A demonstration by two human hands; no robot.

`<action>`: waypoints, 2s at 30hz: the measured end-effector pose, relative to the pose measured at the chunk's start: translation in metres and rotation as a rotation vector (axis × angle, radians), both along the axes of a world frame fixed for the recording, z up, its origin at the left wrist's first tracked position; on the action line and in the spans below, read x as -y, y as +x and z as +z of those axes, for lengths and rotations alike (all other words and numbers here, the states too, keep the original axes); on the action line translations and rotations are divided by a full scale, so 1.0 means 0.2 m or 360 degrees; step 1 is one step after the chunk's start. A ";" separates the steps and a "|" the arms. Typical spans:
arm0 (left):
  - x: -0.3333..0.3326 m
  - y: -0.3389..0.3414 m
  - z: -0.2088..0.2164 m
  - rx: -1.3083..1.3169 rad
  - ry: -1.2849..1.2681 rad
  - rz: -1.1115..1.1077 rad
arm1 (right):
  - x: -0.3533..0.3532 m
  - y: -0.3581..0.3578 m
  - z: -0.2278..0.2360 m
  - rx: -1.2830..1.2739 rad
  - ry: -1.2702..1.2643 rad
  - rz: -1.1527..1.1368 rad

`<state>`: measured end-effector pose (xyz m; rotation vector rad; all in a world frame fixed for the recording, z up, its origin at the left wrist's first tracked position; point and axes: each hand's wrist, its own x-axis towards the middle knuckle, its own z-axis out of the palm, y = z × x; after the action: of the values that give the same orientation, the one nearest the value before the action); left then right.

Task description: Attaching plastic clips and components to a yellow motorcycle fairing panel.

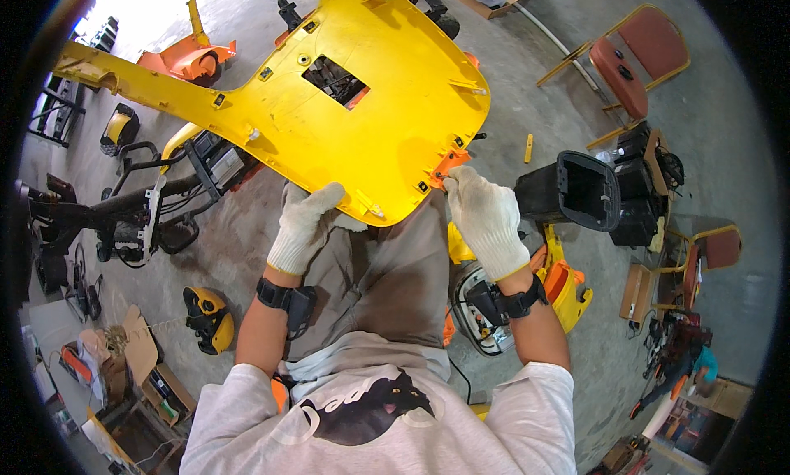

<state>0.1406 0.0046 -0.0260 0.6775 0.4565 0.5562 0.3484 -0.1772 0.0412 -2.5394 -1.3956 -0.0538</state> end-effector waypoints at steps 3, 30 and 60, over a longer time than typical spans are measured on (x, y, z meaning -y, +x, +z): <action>0.01 0.00 0.00 0.0015 -0.0006 0.0012 | -0.01 0.02 -0.02 -0.0022 -0.0059 -0.0044; 0.03 0.01 0.01 -0.0033 0.0036 -0.0001 | 0.01 0.02 -0.05 -0.0479 0.0083 -0.0005; 0.03 0.01 0.01 0.0026 0.0003 0.0073 | -0.04 -0.01 0.01 -0.1100 0.0210 -0.0388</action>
<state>0.1435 -0.0012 -0.0234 0.6651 0.4573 0.6047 0.3454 -0.1685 0.0434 -2.2653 -0.7840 0.6048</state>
